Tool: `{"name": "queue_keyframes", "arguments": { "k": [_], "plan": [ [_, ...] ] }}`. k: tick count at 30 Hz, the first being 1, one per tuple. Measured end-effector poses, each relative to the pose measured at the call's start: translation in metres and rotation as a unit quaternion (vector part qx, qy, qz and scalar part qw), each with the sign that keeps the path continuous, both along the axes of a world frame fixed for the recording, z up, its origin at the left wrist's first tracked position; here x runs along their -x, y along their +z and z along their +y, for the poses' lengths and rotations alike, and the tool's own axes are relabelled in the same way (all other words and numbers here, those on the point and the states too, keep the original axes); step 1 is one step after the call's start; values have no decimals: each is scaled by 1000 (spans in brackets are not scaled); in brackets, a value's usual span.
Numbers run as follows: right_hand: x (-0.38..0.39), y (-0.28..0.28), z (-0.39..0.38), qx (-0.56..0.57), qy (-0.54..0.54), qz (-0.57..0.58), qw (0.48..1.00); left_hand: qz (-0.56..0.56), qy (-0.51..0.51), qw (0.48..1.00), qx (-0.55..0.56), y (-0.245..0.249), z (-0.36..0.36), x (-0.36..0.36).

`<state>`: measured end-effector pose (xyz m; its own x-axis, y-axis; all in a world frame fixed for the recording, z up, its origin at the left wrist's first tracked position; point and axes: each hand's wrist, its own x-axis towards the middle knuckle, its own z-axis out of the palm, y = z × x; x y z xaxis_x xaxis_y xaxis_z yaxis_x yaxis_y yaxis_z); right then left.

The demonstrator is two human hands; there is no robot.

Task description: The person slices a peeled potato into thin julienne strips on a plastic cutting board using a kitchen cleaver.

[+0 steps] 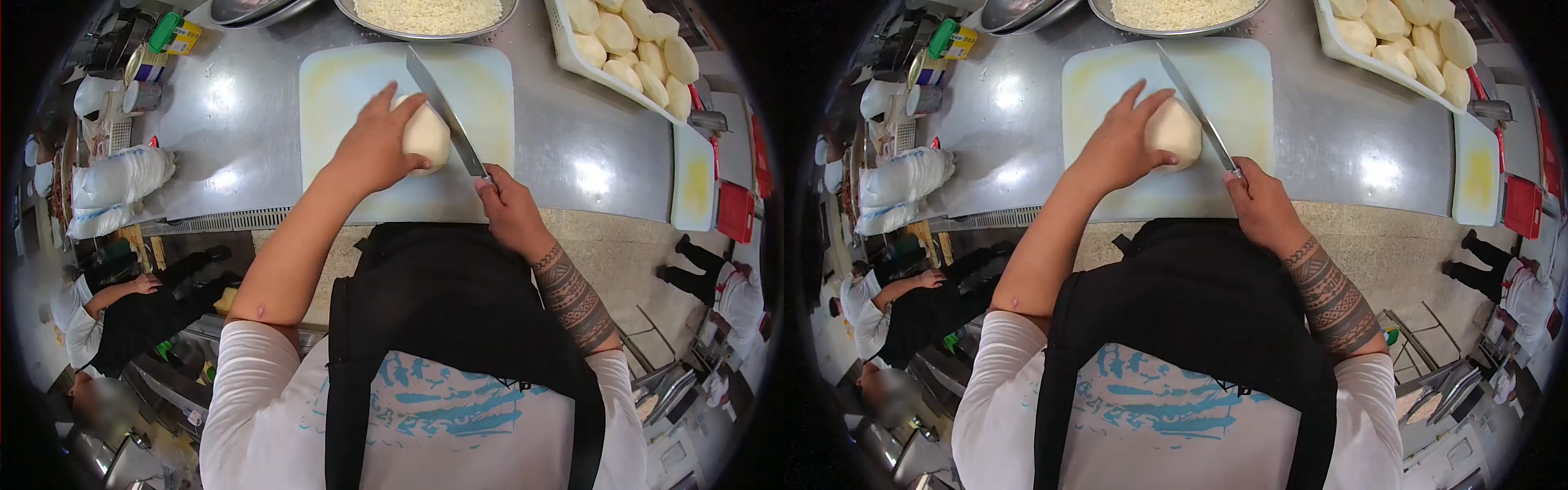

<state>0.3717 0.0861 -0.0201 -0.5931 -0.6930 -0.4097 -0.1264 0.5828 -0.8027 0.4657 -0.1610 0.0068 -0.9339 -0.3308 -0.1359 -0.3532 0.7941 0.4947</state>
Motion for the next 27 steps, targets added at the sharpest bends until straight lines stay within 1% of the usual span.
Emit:
{"name": "queue_keyframes", "arguments": {
  "k": [2, 4, 6, 8, 9, 11, 12, 13, 14, 15, 16, 17, 18, 20, 21, 23, 25, 26, 27],
  "plan": [
    [-1, 1, -1, 6, 1, -1, 1000, -86, -14, 996, -29, -5, 5, 10],
    [1, 3, 3, 11, 0, -1, 1000, -94, -27, 995, -30, -5, 3, 13],
    [3, 4, 7, 6, 23, -16, 1000, -102, -41, 993, -32, -6, 0, 13],
    [7, 8, 10, -7, 33, -16, 999, -85, -77, 993, -14, -10, -4, 10],
    [8, 9, 12, -20, 43, -13, 999, -87, -76, 993, -14, -14, -3, 8],
    [8, 0, 17, -5, 35, 1, 999, -10, -11, 999, -32, -22, -3, 6],
    [8, -3, 18, 9, 26, 17, 999, -10, -10, 999, -31, -21, -3, 6],
    [9, -4, 18, 10, 27, 17, 999, -45, 52, 994, -87, -19, -5, 6],
    [10, -5, 17, -11, 2, -26, 1000, -80, 113, 980, -142, -18, -7, 6],
    [10, -6, 17, -32, -23, -68, 997, -81, 113, 980, -141, -21, -12, 5],
    [10, -5, 16, -32, -21, -69, 997, -109, 134, 955, -239, -29, -19, 3],
    [11, -4, 17, -17, -12, -55, 998, -136, 153, 920, -334, -36, -20, 1],
    [12, -3, 17, -1, -4, -40, 999, -136, 153, 920, -334, -44, -16, -3],
    [13, 2, 16, -6, 4, -29, 1000, -45, 139, 921, -362, -58, -2, -10],
    [14, 4, 14, -11, 13, -19, 1000, -44, 138, 921, -362, -54, 7, -10],
    [16, 8, 13, -18, 22, -23, 999, -36, 110, 960, -257, -33, 27, -8],
    [16, 7, 15, -26, 32, -25, 999, -48, 122, 959, -251, -4, 39, -7],
    [16, 2, 15, -6, 31, -10, 999, -60, 134, 959, -244, 3, 41, -5],
    [15, -1, 17, 14, 28, 4, 1000, -59, 132, 959, -244, -6, 40, -9]
  ]
}}
